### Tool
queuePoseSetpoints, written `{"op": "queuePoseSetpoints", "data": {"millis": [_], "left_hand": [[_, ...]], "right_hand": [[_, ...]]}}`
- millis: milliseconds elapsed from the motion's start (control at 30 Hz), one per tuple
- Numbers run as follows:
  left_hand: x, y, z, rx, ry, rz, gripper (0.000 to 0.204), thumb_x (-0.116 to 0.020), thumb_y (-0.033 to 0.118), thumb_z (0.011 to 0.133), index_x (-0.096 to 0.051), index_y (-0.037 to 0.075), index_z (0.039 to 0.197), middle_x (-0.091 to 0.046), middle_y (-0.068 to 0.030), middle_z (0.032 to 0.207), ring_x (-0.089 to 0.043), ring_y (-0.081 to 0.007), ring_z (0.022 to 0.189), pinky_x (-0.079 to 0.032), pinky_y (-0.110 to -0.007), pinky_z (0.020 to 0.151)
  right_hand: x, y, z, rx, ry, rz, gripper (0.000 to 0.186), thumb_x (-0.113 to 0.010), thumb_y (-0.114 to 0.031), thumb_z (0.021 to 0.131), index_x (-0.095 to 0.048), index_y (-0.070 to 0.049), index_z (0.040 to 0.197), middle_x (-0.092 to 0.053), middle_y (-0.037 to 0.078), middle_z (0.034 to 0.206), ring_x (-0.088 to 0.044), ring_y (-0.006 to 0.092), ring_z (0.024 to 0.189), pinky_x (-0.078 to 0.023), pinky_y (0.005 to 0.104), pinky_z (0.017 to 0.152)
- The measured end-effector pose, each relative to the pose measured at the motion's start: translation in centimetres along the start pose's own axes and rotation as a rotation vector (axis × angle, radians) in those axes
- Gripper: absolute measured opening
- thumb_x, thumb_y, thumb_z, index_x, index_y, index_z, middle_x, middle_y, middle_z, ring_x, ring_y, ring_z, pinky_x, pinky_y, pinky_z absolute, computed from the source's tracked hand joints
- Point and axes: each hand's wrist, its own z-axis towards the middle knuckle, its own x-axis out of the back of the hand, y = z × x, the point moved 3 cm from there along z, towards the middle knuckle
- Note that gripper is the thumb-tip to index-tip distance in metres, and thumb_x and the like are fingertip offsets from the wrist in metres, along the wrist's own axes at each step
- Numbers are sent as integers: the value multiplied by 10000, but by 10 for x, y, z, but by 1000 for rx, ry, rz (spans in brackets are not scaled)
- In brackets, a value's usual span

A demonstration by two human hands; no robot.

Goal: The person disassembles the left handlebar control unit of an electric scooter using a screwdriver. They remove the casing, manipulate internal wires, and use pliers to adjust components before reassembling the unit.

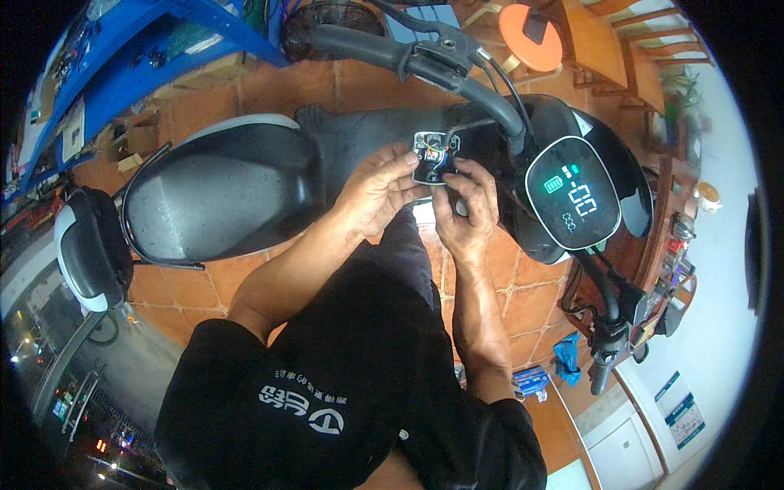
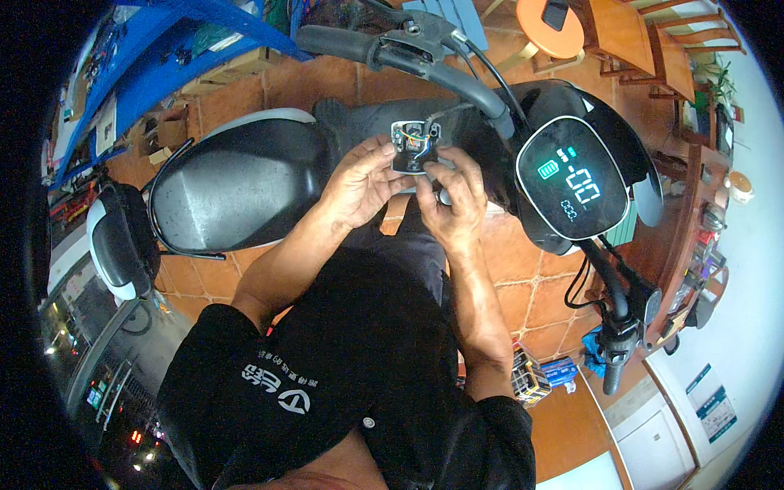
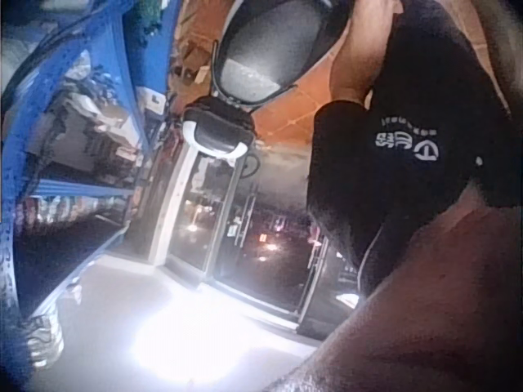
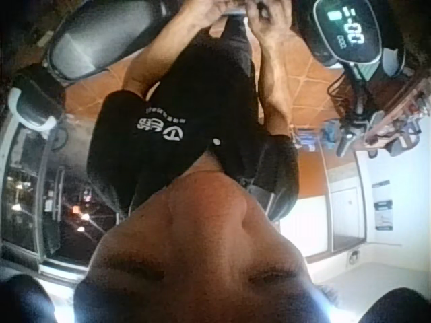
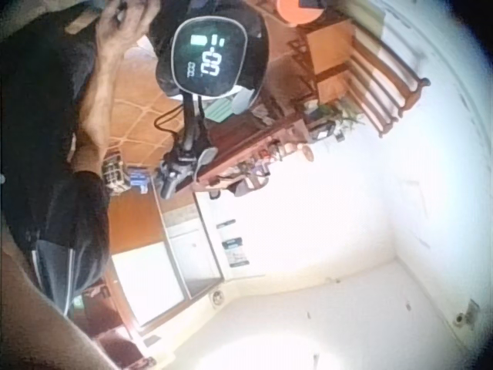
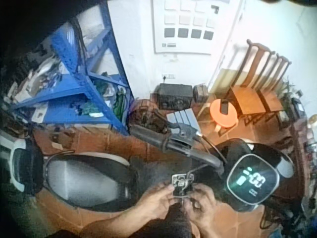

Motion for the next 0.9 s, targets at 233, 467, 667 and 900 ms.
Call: {"op": "queuePoseSetpoints", "data": {"millis": [233, 467, 667, 900], "left_hand": [[-4, -2, 2, -40, -103, -123, 127, -528, 156, 964, -540, 83, 1067, -623, -110, 1138, -627, -225, 1040, -538, -398, 879], [-6, -2, 5, -88, -129, -120, 150, -543, 156, 954, -539, 94, 1090, -604, -105, 1176, -585, -225, 1098, -513, -409, 910], [-4, -1, 6, -79, -124, -109, 193, -551, 154, 947, -536, 102, 1133, -595, -103, 1193, -582, -228, 1108, -511, -410, 915], [-8, 2, 5, -52, -110, -71, 234, -543, 143, 948, -519, 81, 1172, -587, -109, 1213, -575, -232, 1137, -504, -411, 938]], "right_hand": [[-1, -4, 1, 20, 9, 44, 301, -780, 19, 674, -635, -54, 926, -619, 156, 1065, -644, 282, 946, -551, 340, 756], [-4, -2, -2, -60, 6, 93, 289, -775, 33, 689, -637, -60, 925, -609, 161, 1057, -645, 260, 918, -548, 331, 706], [-5, -1, 3, 4, 23, 46, 303, -772, 39, 681, -634, -64, 930, -613, 162, 1046, -639, 273, 897, -541, 338, 708], [-7, 2, 3, -28, 33, 60, 302, -765, 28, 680, -631, -68, 933, -618, 155, 1032, -633, 291, 917, -536, 359, 731]]}}
